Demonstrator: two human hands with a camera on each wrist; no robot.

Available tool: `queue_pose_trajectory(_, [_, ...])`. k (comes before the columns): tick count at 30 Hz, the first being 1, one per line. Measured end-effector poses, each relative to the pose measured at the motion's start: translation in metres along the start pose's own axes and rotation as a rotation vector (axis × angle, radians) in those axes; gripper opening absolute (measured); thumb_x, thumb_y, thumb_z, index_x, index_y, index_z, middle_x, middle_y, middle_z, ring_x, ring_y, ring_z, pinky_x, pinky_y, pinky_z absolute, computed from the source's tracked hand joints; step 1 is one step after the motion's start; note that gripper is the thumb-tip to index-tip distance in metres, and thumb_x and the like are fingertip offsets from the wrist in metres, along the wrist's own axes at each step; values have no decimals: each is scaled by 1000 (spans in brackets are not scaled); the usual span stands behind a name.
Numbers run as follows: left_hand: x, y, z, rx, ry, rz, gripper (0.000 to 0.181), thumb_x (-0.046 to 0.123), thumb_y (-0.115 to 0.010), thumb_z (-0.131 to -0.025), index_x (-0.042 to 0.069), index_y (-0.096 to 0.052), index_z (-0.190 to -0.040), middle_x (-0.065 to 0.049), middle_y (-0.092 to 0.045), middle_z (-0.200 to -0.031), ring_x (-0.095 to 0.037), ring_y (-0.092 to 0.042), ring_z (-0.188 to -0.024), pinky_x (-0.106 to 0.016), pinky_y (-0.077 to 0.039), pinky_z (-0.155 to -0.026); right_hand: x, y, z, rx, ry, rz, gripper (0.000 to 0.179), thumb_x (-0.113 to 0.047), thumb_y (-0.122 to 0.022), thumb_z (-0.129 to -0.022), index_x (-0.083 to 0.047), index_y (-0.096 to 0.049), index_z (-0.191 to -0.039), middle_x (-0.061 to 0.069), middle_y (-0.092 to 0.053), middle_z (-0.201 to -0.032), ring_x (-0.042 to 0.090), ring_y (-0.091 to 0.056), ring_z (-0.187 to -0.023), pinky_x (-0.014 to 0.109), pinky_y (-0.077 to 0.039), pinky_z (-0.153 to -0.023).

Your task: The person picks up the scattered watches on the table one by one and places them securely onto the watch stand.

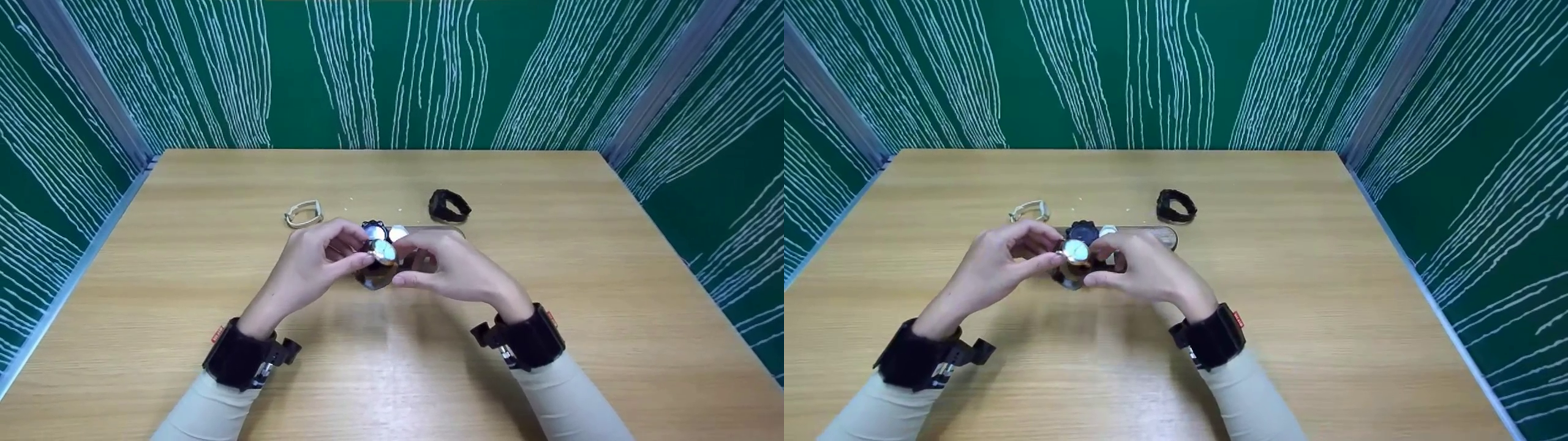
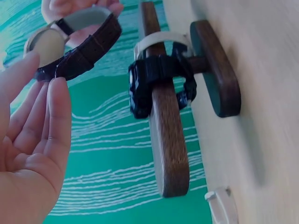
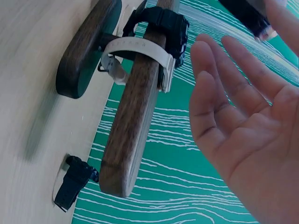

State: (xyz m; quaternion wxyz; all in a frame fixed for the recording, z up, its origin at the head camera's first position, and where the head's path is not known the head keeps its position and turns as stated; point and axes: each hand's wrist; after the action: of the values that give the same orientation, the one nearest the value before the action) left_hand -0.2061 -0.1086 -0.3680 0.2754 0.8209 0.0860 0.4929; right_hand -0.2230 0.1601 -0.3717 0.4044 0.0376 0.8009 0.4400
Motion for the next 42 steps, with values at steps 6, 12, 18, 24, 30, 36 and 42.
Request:
queue_pose_trajectory(6, [2, -7, 0, -13, -22, 36, 27, 19, -85, -92, 10, -71, -113, 1, -74, -103, -9, -72, -90, -27, -62, -78, -2, -2, -1, 40, 12, 6, 16, -29, -81, -96, -18, -72, -103, -7, -65, -95, 15, -65, -85, 33, -58, -76])
queue_pose_trajectory(12, [1, -9, 0, -44, -12, 36, 27, 19, -86, -91, 13, -70, -112, 3, -73, -101, -10, -70, -90, -30, -62, -79, -1, -2, 0, 43, -13, -23, 10, -23, -80, -98, -21, -71, -102, -8, -66, -96, 14, -64, -86, 40, -58, -77])
queue_pose_trajectory(18, [-3, -9, -2, -83, -27, -30, 23, 21, -86, -91, 14, -74, -109, 4, -72, -100, -8, -69, -86, -27, -61, -78, 1, 0, 1, 46, -21, -33, 15, -20, -81, -96, -20, -72, -108, -9, -70, -104, 14, -63, -91, 36, -55, -81])
queue_pose_trajectory(24, [-4, -8, -2, -117, -32, -62, 20, 21, -87, -90, 15, -74, -104, 4, -71, -100, -8, -69, -83, -26, -61, -76, 1, 2, 3, 23, -58, -97, 16, -20, -81, -97, -18, -71, -109, -6, -68, -99, 19, -61, -79, 27, -51, -68])
queue_pose_trajectory(30, [-4, -5, -2, -134, -26, -40, 19, 17, -87, -90, 14, -74, -104, 3, -73, -102, -8, -70, -86, -26, -61, -78, 0, 5, 6, -6, -83, -134, 20, -26, -82, -96, -17, -70, -108, -5, -70, -97, 19, -67, -81, 28, -57, -69])
queue_pose_trajectory(36, [-5, -4, 0, -176, -45, -7, 23, 12, -86, -91, 10, -70, -106, -1, -72, -105, -10, -71, -85, -27, -62, -77, 0, 9, 6, -3, -75, -138, 20, -27, -82, -95, -15, -71, -107, -4, -72, -96, 15, -69, -85, 31, -61, -76])
queue_pose_trajectory(42, [-6, -3, 1, -211, -60, 25, 26, 18, -87, -91, 10, -66, -105, 0, -70, -102, -11, -70, -81, -28, -61, -74, 0, 11, 5, -14, -68, -150, 22, -23, -81, -96, -10, -74, -113, 0, -75, -100, 15, -71, -90, 31, -61, -83])
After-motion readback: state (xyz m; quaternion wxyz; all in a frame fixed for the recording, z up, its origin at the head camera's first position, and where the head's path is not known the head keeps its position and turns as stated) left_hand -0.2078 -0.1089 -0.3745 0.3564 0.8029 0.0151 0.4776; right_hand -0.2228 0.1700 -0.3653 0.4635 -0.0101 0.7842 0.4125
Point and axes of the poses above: each hand's wrist, its own z-axis away from the middle knuckle, its own y-axis out of the back of the hand, x = y × z
